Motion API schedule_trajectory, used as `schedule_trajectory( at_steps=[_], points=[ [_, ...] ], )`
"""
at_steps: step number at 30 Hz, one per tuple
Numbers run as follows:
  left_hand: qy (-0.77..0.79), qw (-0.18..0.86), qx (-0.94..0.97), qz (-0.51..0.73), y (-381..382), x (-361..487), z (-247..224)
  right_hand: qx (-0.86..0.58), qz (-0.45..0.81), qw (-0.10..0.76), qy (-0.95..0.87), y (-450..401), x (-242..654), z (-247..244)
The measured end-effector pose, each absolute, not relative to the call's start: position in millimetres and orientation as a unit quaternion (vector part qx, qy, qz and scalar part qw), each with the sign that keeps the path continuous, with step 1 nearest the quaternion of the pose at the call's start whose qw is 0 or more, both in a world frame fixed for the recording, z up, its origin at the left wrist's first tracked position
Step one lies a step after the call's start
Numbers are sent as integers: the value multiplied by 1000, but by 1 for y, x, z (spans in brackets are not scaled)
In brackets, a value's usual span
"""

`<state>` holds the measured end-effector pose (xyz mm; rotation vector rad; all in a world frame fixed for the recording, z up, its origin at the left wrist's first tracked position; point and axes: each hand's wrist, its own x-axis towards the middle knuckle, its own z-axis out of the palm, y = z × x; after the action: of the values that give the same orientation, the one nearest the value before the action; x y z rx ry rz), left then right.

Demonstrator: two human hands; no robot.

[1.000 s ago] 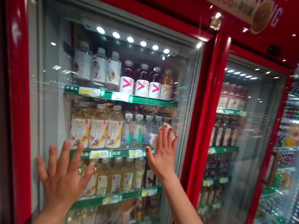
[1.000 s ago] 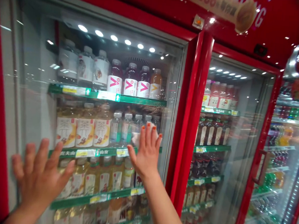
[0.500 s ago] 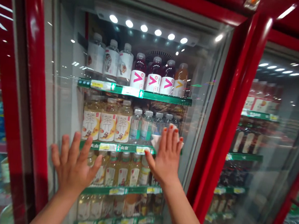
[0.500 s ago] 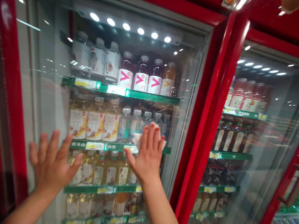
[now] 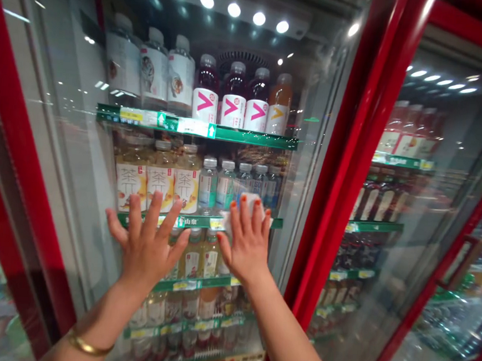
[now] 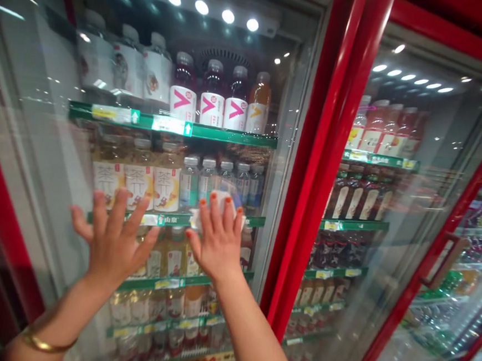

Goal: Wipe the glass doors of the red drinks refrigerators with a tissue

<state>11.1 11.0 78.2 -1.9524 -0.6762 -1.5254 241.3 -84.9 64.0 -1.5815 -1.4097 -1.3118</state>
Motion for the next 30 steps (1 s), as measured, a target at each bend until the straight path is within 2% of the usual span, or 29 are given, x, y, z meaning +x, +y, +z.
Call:
schedule_trajectory(
  at_steps=[2,5,8,11,13,15,19,24,27,30],
  points=[
    [-256,294,-730,-561,12,18,80,-574,-511,286,-572,-92,241,31],
    [-260,305,-727,-558,15,20,78,-609,-512,321,-514,-107,271,3],
    [-257,308,-715,-572,11,19,78,-663,-479,389,-424,-106,287,27],
    [-245,297,-705,-596,1,27,86,-645,-482,382,-454,-88,259,59],
    [-221,290,-711,-602,-6,37,94,-593,-504,340,-528,-79,233,58],
    [-198,297,-727,-587,-9,49,101,-552,-513,314,-578,-79,220,36],
    [-205,314,-750,-544,-7,67,106,-597,-501,357,-514,-96,247,-2],
    [-220,300,-747,-551,-3,68,103,-649,-457,426,-434,-93,265,52],
    [-218,302,-751,-546,-4,65,102,-617,-475,375,-504,-86,248,63],
    [-215,291,-753,-549,-4,65,103,-576,-488,316,-575,-94,248,34]
  ],
)
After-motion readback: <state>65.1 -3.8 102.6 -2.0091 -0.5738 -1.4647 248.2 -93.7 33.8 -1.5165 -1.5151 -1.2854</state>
